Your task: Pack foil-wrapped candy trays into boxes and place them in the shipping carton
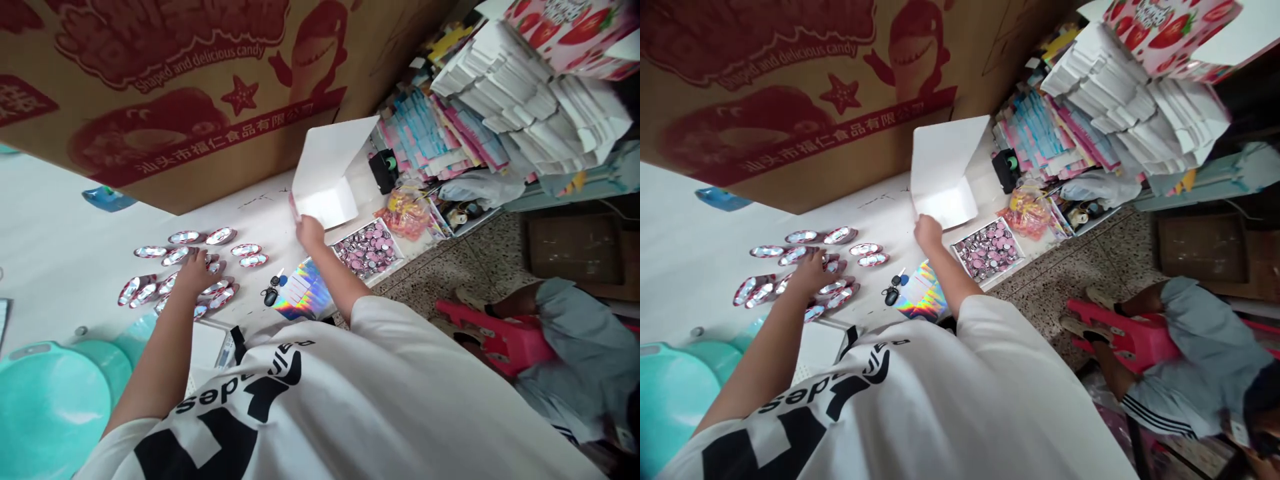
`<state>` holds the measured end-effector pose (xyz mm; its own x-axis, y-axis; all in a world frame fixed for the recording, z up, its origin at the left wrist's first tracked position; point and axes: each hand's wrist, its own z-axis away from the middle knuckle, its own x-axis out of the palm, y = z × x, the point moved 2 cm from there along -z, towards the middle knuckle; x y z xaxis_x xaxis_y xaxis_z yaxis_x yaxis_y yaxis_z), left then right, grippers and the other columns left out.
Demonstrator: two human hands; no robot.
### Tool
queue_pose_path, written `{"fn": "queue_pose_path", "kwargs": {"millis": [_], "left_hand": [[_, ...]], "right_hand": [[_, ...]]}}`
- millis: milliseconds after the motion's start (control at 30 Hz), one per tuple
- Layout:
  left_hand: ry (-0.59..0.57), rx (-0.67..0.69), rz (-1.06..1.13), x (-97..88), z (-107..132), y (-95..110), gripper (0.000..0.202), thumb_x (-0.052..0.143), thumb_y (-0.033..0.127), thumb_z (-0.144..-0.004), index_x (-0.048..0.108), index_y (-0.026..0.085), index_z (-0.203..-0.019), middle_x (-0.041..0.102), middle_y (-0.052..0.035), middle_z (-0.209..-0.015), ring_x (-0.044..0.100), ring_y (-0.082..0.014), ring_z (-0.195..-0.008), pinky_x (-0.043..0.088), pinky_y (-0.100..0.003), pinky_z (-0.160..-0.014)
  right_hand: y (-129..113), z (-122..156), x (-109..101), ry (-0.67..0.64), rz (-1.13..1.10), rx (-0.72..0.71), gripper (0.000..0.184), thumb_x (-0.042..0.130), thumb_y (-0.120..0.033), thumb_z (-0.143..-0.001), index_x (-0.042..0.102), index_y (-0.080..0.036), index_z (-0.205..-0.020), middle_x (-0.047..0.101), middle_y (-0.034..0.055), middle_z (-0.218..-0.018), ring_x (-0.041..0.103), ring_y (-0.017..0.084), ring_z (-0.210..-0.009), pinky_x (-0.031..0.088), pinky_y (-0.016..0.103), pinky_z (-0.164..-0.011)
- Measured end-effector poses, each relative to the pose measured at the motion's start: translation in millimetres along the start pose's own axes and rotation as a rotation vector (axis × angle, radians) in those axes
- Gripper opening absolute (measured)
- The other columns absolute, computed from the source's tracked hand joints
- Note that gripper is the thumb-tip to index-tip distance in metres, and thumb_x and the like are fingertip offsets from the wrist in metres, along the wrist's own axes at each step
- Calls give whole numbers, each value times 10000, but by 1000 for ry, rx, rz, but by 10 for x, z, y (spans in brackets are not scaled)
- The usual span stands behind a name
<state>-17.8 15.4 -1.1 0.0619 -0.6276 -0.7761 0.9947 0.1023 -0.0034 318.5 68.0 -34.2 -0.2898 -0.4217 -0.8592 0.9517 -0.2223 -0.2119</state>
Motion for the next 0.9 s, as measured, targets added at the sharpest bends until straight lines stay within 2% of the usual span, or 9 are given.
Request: {"fn": "queue_pose_path", "kwargs": {"millis": [133,233,367,467,533,567,633,733,900], "left_hand": [[-42,-88,-40,13,-42,71,824,662,439,-733,398,116,-1444,465,-256,-1457,531,-419,-1268,469,-491,-991],[-20,-43,-75,14,-57,120,700,668,441,-730,479,121,-1323,543,-246,-1344,580,-411,-1179,481,-485,-941],[34,21,-100,29,-63,105,573,626,437,-767,504,150,-1248,576,-217,-1284,591,-400,-1133,483,-469,-912],[24,14,-113,41,-72,76,602,647,436,-748,485,150,-1253,567,-229,-1285,598,-396,-1116,483,-458,-893],[5,0,-124,38,-82,72,653,667,424,-726,452,144,-1277,548,-236,-1305,605,-391,-1106,485,-453,-884],[-6,2,-133,35,-87,77,674,673,418,-719,436,145,-1288,537,-235,-1319,607,-387,-1105,485,-450,-883],[-29,15,-155,29,-95,97,709,688,409,-707,408,154,-1307,509,-230,-1350,605,-381,-1117,487,-443,-882],[-51,12,-181,33,-101,127,731,697,367,-697,385,150,-1321,478,-244,-1369,611,-377,-1115,490,-431,-868],[-16,34,-183,52,-79,130,643,657,338,-730,409,133,-1287,506,-247,-1318,633,-378,-1050,500,-427,-813]], "right_hand": [[-583,202,263,-41,-61,-158,326,382,-302,-1034,664,-176,-1139,706,133,-1109,676,224,-1034,488,299,-871],[-830,251,386,-79,-80,-266,387,324,-327,-1054,661,-164,-1151,693,142,-1133,666,228,-1045,473,332,-925],[-935,349,331,120,-141,-305,476,311,-341,-1055,463,-111,-1443,570,207,-1372,561,274,-1240,372,442,-1087],[-1029,537,250,221,-111,-651,516,396,-329,-1031,377,-155,-1516,431,188,-1529,399,288,-1407,251,481,-1172],[-1137,670,275,166,6,-928,592,536,-330,-970,373,-178,-1518,368,174,-1579,321,315,-1458,202,509,-1191],[-1196,714,313,124,85,-994,649,603,-312,-928,370,-168,-1516,354,186,-1586,316,335,-1459,197,526,-1188],[-1322,739,412,58,242,-968,661,637,-229,-886,393,-114,-1489,393,240,-1544,393,364,-1403,236,549,-1156],[-1502,702,533,4,358,-864,456,491,-125,-939,493,-86,-1393,556,253,-1360,562,332,-1211,364,519,-1047],[-1593,634,545,-139,375,-779,524,448,-113,-958,433,-236,-1466,534,205,-1364,565,307,-1161,474,443,-883]]}}
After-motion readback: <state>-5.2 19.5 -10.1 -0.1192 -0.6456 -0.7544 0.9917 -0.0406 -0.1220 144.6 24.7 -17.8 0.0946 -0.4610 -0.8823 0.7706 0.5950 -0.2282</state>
